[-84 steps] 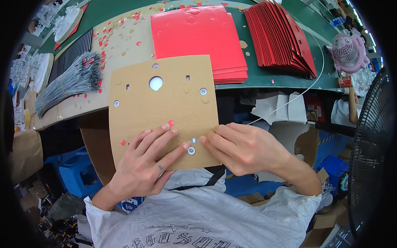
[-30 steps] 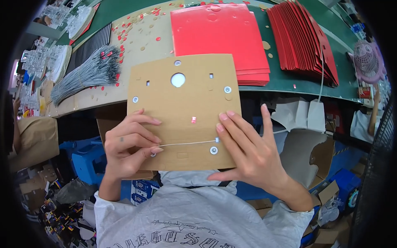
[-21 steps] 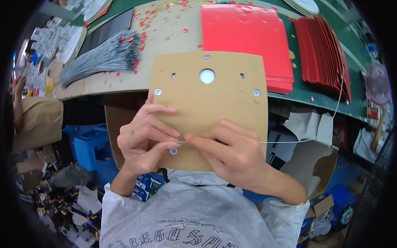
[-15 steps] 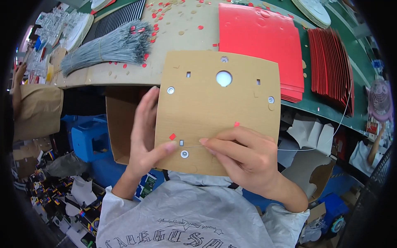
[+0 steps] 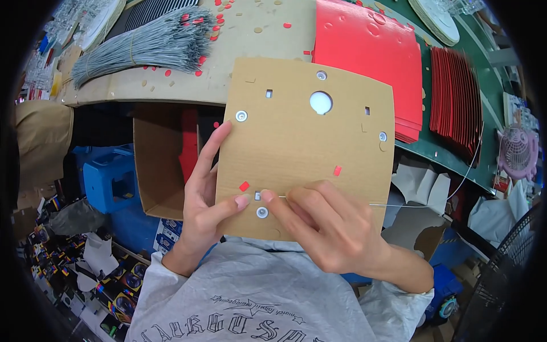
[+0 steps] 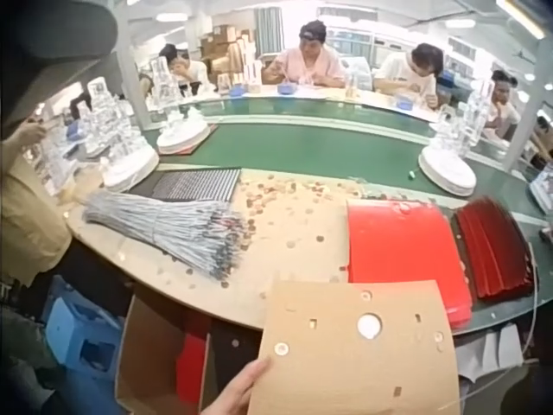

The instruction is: The person is assembling light fixtures by attaching components to cardboard templates on an assembly line.

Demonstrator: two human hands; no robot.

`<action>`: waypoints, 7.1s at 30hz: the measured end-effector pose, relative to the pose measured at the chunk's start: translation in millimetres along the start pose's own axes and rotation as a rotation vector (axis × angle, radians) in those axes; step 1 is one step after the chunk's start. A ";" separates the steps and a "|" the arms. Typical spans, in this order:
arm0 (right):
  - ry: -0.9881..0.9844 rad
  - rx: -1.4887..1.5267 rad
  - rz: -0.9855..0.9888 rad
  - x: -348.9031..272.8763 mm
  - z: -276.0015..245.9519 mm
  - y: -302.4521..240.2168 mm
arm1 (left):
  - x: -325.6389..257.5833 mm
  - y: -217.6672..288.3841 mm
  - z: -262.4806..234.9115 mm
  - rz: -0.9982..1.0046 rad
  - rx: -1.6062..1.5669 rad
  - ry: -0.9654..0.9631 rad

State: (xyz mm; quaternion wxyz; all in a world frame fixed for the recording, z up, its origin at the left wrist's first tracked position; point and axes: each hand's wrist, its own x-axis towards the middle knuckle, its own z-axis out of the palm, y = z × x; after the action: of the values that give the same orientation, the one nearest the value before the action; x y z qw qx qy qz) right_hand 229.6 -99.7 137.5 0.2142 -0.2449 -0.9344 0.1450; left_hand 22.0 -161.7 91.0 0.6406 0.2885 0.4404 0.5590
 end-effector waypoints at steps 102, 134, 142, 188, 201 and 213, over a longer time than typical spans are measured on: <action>-0.060 0.102 0.049 -33.9 7.2 0.7 | 13.7 28.7 -3.6 0.623 1.010 -0.215; 0.414 0.743 0.641 -52.1 -96.3 121.2 | 29.7 17.6 59.2 0.521 1.703 -0.725; -0.012 0.039 0.284 -68.5 -51.3 90.6 | 41.1 19.5 62.5 0.485 1.539 -0.728; -0.052 -0.143 0.056 -63.8 -46.8 79.4 | 52.3 23.4 63.2 0.525 1.592 -0.786; -0.012 -0.139 -0.046 -65.5 -45.5 86.2 | 47.7 21.2 67.1 0.503 1.413 -0.647; -0.024 -0.240 -0.028 -72.3 -46.4 79.1 | 49.7 6.7 64.0 0.462 1.252 -0.658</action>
State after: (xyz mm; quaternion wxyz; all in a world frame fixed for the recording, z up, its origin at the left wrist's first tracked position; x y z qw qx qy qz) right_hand 339.7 -63.2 124.1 0.1741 -0.2540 -0.9509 0.0320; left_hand 75.1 -104.2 113.2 0.3211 0.8373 0.3902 0.2086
